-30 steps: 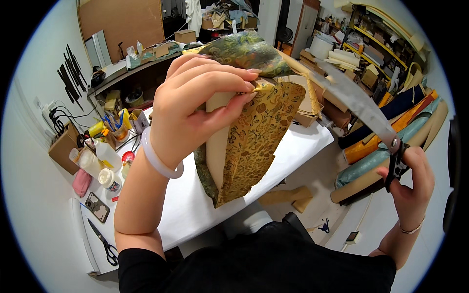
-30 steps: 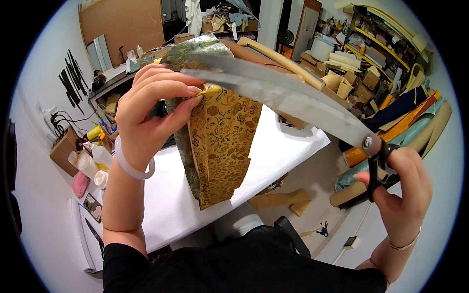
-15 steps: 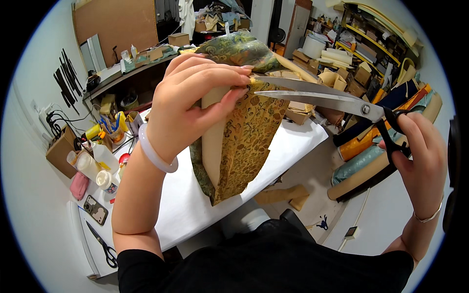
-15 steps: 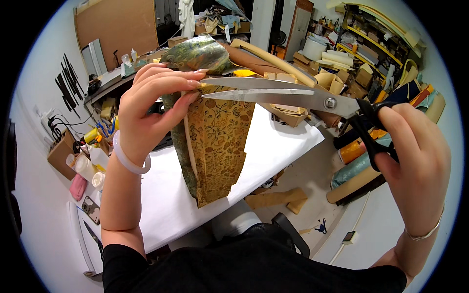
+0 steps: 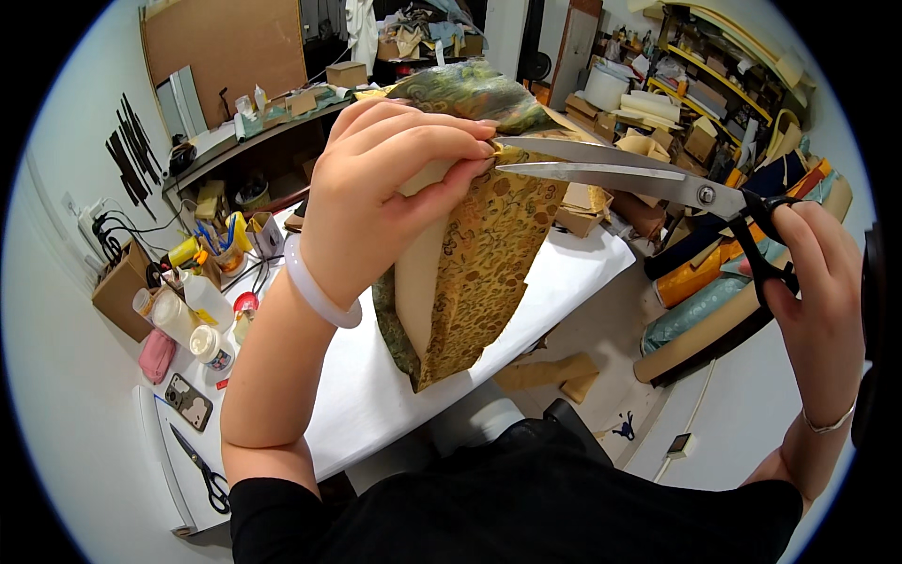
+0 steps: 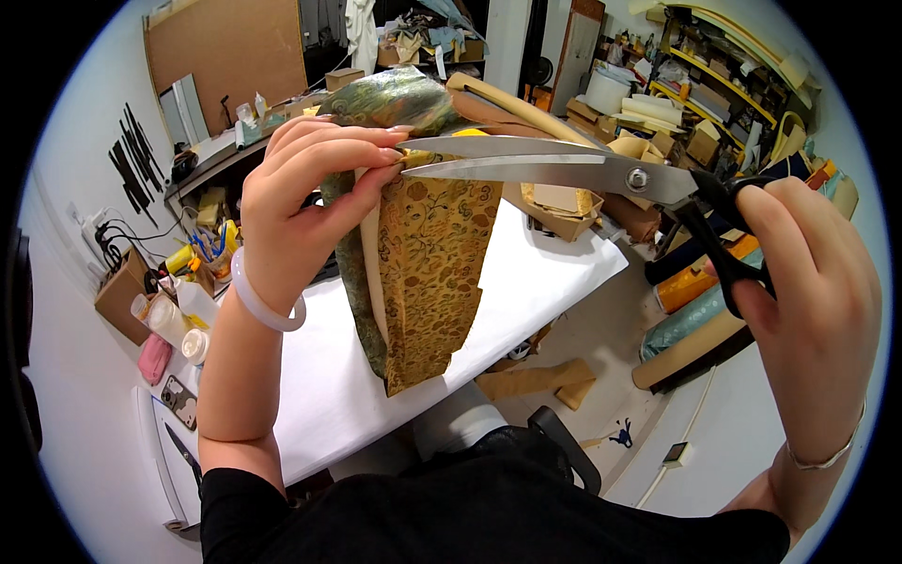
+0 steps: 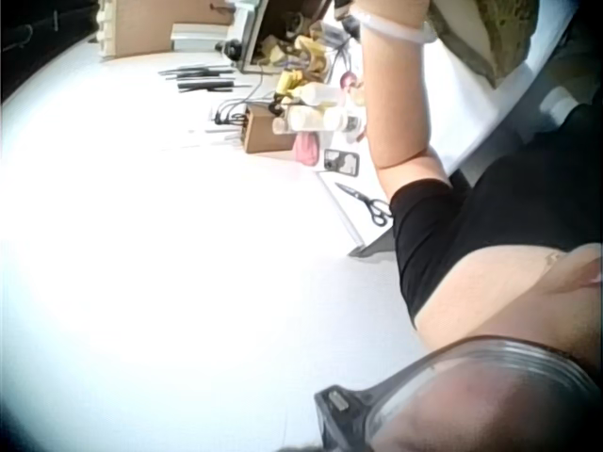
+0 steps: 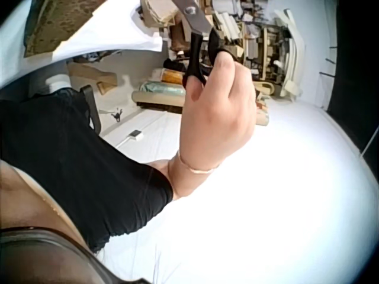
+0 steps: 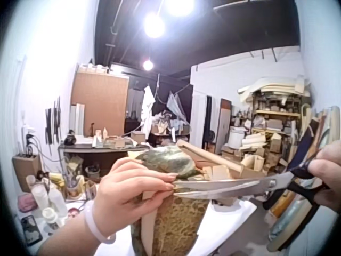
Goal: The person wraps a rectangular box with patterned paper, folding the edges and using scissors to trim excess material. They smooth the paper, cut along the edges, and fold the flaps to cover the box.
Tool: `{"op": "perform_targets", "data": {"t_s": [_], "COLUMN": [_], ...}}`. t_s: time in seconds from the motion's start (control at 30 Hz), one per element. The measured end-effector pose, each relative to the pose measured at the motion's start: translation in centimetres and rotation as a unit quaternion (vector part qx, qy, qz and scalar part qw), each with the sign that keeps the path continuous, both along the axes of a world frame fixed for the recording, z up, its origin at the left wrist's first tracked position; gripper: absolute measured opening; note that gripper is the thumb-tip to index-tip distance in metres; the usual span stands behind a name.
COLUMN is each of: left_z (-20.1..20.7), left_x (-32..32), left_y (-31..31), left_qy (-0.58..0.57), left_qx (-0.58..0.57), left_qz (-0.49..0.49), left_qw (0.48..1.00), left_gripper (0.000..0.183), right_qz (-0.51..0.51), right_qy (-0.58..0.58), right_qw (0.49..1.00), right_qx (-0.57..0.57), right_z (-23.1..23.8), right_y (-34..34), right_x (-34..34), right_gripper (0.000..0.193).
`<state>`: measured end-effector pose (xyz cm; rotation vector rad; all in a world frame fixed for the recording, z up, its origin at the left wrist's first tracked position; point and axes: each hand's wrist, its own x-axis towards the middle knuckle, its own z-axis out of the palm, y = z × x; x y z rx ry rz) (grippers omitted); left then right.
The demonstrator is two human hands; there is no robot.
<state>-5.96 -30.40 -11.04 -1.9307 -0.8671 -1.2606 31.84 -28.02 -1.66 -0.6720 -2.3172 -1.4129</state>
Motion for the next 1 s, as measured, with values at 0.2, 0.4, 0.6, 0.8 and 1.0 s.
{"op": "perform_targets", "data": {"t_s": [0.2,0.4,0.6,0.8,1.0], "left_z": [-0.1,-0.3,-0.3,-0.3,-0.2], "left_x": [0.4,0.6,0.4,0.0,0.0], "left_y": [0.3,0.6,0.5,0.3,-0.5], "left_qy": [0.001,-0.012,-0.012,-0.023,-0.006], "left_qx": [0.007,-0.012,-0.031,-0.041,-0.035], "left_qz": [0.019,0.003,-0.006,-0.023,0.022], "left_qw": [1.000,1.000,0.999,0.999,0.999], "left_gripper": [0.016,0.017,0.016,0.014,0.010], "right_qz": [-0.058,-0.036,-0.031,-0.054,0.052], "right_qy": [-0.003,-0.017,-0.032,-0.027,-0.071], "right_qw": [0.998,0.999,0.999,0.998,0.996], "right_qx": [-0.029,0.013,-0.021,-0.020,0.021], "right_z": [-0.1,0.1,1.1,1.3,2.0], "right_y": [-1.0,-1.8,-1.4,-3.2,-1.5], "right_x": [-0.1,-1.6,-2.0,-4.6,-3.6], "right_gripper": [0.052,0.057,0.063,0.067,0.067]}}
